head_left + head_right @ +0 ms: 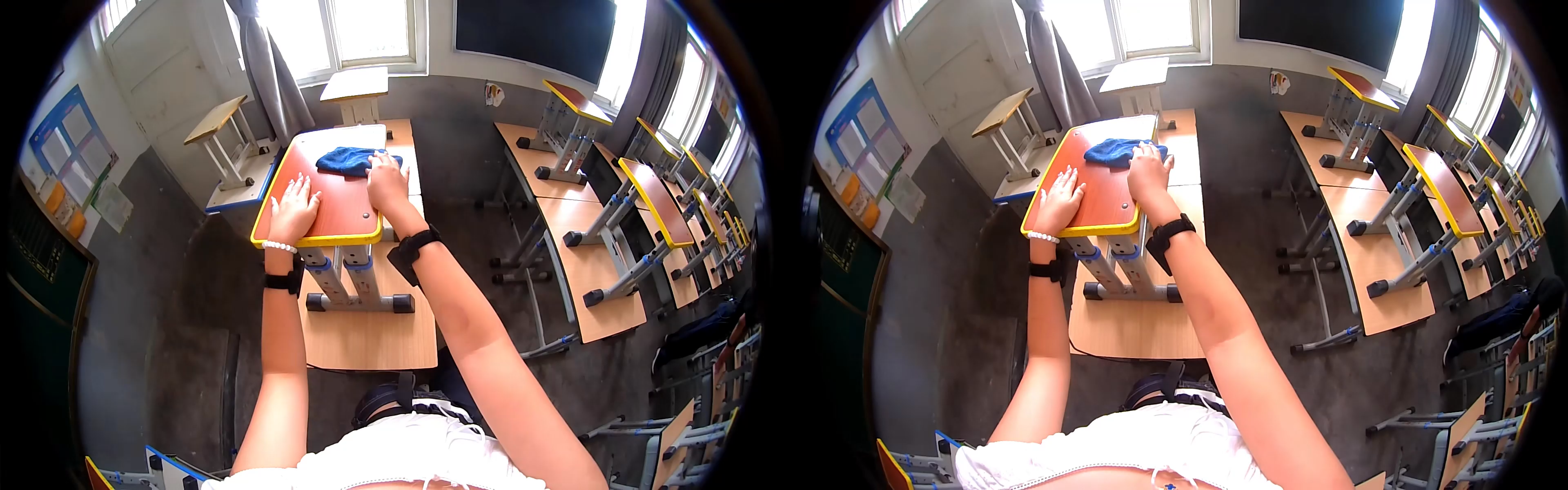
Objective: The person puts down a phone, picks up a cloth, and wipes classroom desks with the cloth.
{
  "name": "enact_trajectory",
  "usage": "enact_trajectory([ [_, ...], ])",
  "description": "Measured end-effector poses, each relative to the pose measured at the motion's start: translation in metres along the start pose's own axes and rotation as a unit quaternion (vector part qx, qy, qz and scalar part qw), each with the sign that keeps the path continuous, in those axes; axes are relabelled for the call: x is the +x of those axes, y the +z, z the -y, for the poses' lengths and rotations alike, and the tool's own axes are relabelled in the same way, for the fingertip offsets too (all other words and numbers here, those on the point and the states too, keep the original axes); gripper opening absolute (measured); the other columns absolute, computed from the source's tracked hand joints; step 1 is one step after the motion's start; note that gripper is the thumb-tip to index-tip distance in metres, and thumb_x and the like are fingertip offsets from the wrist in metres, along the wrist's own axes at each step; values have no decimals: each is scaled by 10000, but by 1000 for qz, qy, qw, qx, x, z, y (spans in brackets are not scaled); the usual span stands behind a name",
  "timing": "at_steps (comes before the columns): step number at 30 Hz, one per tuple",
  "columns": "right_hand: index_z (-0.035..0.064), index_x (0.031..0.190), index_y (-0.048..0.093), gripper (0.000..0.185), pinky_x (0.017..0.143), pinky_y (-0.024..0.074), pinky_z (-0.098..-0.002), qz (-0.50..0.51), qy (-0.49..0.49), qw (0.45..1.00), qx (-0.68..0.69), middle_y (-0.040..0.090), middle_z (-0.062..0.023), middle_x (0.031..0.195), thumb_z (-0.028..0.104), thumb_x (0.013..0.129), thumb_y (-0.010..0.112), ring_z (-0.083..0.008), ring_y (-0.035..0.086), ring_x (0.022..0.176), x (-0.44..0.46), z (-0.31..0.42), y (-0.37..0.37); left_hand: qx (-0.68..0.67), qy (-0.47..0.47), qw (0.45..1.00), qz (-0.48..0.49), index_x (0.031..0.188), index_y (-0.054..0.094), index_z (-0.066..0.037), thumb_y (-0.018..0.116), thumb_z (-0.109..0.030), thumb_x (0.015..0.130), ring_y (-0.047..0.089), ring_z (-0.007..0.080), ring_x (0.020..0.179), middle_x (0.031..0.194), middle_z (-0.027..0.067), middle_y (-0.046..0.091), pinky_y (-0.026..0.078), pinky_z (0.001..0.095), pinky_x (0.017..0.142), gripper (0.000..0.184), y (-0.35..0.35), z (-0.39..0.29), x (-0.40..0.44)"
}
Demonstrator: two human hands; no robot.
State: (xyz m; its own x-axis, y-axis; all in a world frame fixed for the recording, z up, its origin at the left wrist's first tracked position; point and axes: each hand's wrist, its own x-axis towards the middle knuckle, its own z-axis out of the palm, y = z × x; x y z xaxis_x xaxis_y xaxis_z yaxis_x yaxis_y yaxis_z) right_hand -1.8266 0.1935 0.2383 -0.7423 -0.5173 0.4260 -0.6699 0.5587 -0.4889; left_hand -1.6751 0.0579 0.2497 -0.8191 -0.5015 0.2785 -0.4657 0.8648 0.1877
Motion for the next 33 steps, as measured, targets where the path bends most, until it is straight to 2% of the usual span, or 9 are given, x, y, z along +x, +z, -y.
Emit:
enact_trajectory([
  [2,97,1293,552,358,1105,228,-616,8,5,1000,4,474,-48,1415,208,957,491,-214,385,1351,2,2,-3,13,-1,1000,24,1468,366,-127,364,-473,984,220,207,1450,1555,42,289,133,589,1145,594,-5,-3,0],
  [5,103,1306,549,369,1109,229,-608,21,12,1000,4,464,-39,1425,215,959,491,-207,381,1354,-1,2,-6,-23,93,994,55,1465,377,-149,372,-492,978,227,202,1448,1551,21,302,134,594,1142,595,-15,-6,-6],
  [6,104,1306,550,369,1110,228,-605,22,13,1000,3,462,-37,1428,217,959,490,-205,380,1355,-1,2,-8,-40,111,992,51,1451,410,-201,408,-482,974,243,198,1442,1542,4,323,139,595,1140,553,-13,-3,-5],
  [10,108,1307,553,373,1117,225,-594,23,15,1000,1,460,-33,1431,223,957,491,-205,379,1355,1,1,-6,-94,199,970,98,1411,473,-267,482,-436,965,266,200,1434,1529,4,351,152,593,1134,477,-25,-3,-9],
  [13,112,1309,552,376,1120,225,-585,22,13,1000,0,461,-32,1429,225,955,491,-204,378,1356,1,0,-5,-112,203,965,121,1427,450,-249,454,-440,975,262,201,1436,1534,-2,342,160,580,1137,491,-23,-1,-5],
  [16,111,1307,554,373,1120,228,-583,26,13,1000,4,462,-33,1428,218,955,493,-206,379,1356,1,2,-7,-110,156,978,82,1452,410,-188,409,-467,981,255,197,1438,1542,12,324,160,564,1144,547,-16,-1,-5],
  [20,108,1290,564,357,1109,248,-583,7,7,1000,15,476,-43,1412,210,956,492,-230,401,1337,0,1,-6,-18,47,998,42,1467,346,-66,348,-525,974,234,208,1445,1551,75,294,154,562,1151,674,-11,-11,-4],
  [23,107,1260,580,331,1085,280,-593,-20,-8,1000,11,504,-56,1383,210,960,486,-262,438,1304,-2,-1,-2,19,-11,1000,17,1463,349,-59,342,-519,977,251,218,1439,1547,81,301,155,567,1149,669,-4,-9,-3],
  [33,97,1280,559,351,1115,225,-594,6,2,1000,26,472,-52,1418,214,961,473,-234,381,1354,-1,0,-4,-2,16,1000,3,1436,407,-80,367,-422,990,299,221,1418,1523,55,354,199,569,1135,564,-5,-5,-5],
])
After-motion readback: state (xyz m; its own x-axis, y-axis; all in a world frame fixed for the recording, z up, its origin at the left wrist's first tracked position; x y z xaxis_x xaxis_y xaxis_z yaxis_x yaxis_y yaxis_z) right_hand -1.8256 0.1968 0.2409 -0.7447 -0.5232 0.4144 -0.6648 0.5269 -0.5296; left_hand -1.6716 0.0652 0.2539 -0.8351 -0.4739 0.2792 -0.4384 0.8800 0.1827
